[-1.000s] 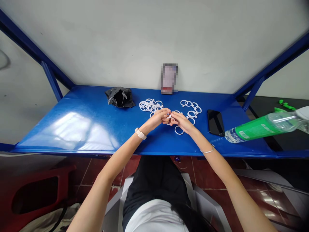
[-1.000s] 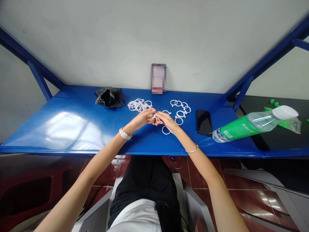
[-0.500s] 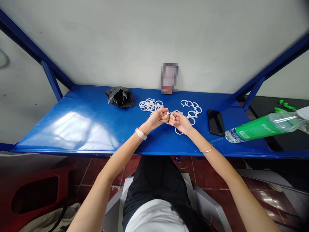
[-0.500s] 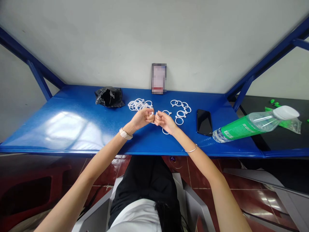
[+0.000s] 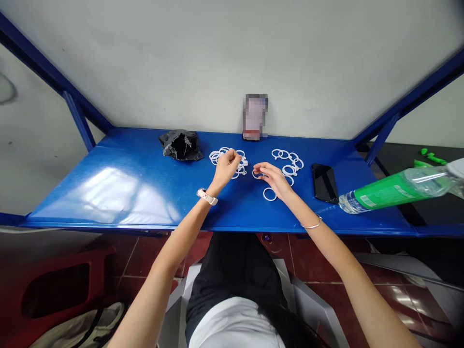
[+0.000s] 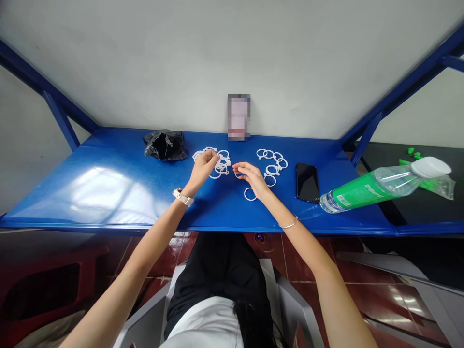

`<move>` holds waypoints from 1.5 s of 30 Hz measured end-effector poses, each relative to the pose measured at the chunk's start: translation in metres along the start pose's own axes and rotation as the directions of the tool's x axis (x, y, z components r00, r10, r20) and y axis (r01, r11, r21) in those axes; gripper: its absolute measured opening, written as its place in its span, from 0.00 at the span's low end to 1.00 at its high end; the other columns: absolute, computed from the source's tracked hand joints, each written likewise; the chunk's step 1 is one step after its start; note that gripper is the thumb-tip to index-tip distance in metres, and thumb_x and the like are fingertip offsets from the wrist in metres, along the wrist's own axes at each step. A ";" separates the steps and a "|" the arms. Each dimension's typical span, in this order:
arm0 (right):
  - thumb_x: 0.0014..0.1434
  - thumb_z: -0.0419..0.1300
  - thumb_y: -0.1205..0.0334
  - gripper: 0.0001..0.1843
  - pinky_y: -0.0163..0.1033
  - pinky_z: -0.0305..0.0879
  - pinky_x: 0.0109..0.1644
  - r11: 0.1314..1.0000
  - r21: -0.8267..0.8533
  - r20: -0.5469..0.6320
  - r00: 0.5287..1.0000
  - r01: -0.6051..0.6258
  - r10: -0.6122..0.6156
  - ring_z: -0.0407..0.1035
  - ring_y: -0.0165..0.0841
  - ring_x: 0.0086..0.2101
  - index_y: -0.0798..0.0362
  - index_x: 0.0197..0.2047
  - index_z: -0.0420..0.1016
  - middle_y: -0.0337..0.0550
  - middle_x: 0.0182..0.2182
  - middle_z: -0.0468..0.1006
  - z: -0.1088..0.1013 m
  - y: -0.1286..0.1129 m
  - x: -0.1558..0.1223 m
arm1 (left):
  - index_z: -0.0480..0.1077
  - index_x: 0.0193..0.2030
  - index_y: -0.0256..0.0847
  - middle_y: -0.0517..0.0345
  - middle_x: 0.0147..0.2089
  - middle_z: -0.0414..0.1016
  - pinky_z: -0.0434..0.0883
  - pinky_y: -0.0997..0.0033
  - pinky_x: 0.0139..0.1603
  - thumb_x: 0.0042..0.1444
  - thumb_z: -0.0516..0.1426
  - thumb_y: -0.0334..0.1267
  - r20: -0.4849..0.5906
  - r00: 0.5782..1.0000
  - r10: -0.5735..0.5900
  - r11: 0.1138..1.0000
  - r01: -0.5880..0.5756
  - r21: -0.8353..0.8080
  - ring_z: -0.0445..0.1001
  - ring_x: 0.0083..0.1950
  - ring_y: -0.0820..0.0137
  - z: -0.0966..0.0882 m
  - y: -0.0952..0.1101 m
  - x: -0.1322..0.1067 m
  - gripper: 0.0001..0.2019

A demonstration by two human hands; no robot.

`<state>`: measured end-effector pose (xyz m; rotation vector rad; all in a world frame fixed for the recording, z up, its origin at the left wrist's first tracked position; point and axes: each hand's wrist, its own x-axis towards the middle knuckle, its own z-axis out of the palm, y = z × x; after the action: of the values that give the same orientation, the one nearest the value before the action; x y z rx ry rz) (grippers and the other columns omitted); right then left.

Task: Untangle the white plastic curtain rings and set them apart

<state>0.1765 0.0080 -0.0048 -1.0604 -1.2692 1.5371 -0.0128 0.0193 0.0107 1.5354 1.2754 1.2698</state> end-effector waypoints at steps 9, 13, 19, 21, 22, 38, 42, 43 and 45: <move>0.62 0.53 0.62 0.11 0.52 0.65 0.55 0.546 -0.785 0.068 0.918 0.291 -0.391 0.69 0.45 0.49 0.51 0.43 0.75 0.50 0.45 0.76 -0.006 0.007 0.000 | 0.62 0.32 0.40 0.46 0.39 0.68 0.64 0.60 0.46 0.60 0.53 0.29 0.029 0.964 0.265 0.664 -0.204 0.720 0.69 0.46 0.56 -0.002 -0.016 0.001 0.06; 0.62 0.54 0.63 0.14 0.55 0.65 0.53 0.294 -0.931 0.078 0.905 0.216 -0.418 0.66 0.51 0.51 0.51 0.50 0.73 0.55 0.50 0.74 -0.014 0.018 0.002 | 0.63 0.35 0.39 0.41 0.47 0.68 0.65 0.55 0.49 0.62 0.52 0.29 0.042 0.950 0.310 0.668 -0.249 0.701 0.68 0.51 0.52 0.000 -0.017 -0.001 0.05; 0.64 0.54 0.59 0.13 0.53 0.63 0.48 0.175 -0.976 0.046 0.906 0.131 -0.421 0.67 0.51 0.47 0.52 0.49 0.73 0.56 0.43 0.77 -0.023 0.029 0.006 | 0.65 0.37 0.39 0.43 0.47 0.68 0.65 0.58 0.50 0.63 0.51 0.29 0.173 0.933 0.317 0.674 -0.350 0.651 0.68 0.51 0.55 0.001 -0.012 -0.002 0.04; 0.64 0.54 0.61 0.12 0.53 0.62 0.48 0.181 -0.977 0.034 0.923 0.112 -0.384 0.67 0.51 0.45 0.53 0.48 0.73 0.55 0.40 0.77 -0.022 0.029 0.006 | 0.65 0.37 0.39 0.44 0.46 0.68 0.66 0.59 0.50 0.63 0.51 0.30 0.227 0.920 0.320 0.657 -0.388 0.646 0.68 0.50 0.57 0.002 -0.010 -0.003 0.05; 0.63 0.54 0.62 0.12 0.53 0.62 0.48 0.189 -0.977 0.028 0.933 0.102 -0.360 0.67 0.50 0.45 0.53 0.48 0.73 0.54 0.40 0.78 -0.021 0.028 0.005 | 0.66 0.38 0.39 0.45 0.46 0.68 0.66 0.59 0.50 0.64 0.50 0.30 0.250 0.913 0.324 0.648 -0.406 0.645 0.67 0.49 0.57 0.003 -0.010 -0.003 0.05; 0.61 0.55 0.62 0.10 0.46 0.66 0.50 0.603 -0.699 0.132 0.899 0.383 -0.417 0.70 0.41 0.43 0.48 0.45 0.74 0.45 0.40 0.79 -0.001 0.007 -0.001 | 0.70 0.42 0.38 0.45 0.47 0.70 0.65 0.57 0.53 0.62 0.55 0.33 0.430 0.844 0.319 0.676 -0.521 0.521 0.67 0.51 0.57 0.012 -0.017 -0.007 0.05; 0.61 0.56 0.60 0.09 0.45 0.66 0.50 0.693 -0.617 0.105 0.911 0.374 -0.399 0.72 0.39 0.43 0.48 0.43 0.76 0.44 0.42 0.80 -0.001 0.004 -0.002 | 0.70 0.37 0.39 0.50 0.40 0.72 0.64 0.62 0.48 0.60 0.55 0.32 0.409 0.872 0.269 0.823 -0.429 0.372 0.67 0.44 0.61 0.010 -0.011 -0.006 0.03; 0.61 0.56 0.59 0.09 0.45 0.66 0.50 0.709 -0.599 0.100 0.913 0.372 -0.395 0.72 0.39 0.43 0.48 0.43 0.76 0.44 0.43 0.80 -0.001 0.004 -0.002 | 0.71 0.36 0.39 0.51 0.38 0.72 0.63 0.64 0.46 0.59 0.56 0.32 0.399 0.883 0.249 0.862 -0.389 0.324 0.68 0.42 0.62 0.010 -0.008 -0.006 0.03; 0.61 0.57 0.58 0.10 0.45 0.66 0.51 0.739 -0.567 0.093 0.919 0.364 -0.382 0.72 0.39 0.42 0.48 0.43 0.77 0.45 0.43 0.80 -0.001 0.002 -0.003 | 0.71 0.34 0.39 0.53 0.37 0.74 0.62 0.68 0.42 0.58 0.57 0.33 0.376 0.907 0.191 0.931 -0.289 0.222 0.68 0.39 0.65 0.009 -0.004 -0.007 0.02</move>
<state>0.1783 0.0054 -0.0063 -1.0918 -1.8647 0.8315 -0.0045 0.0141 0.0036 2.0674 1.0814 0.9314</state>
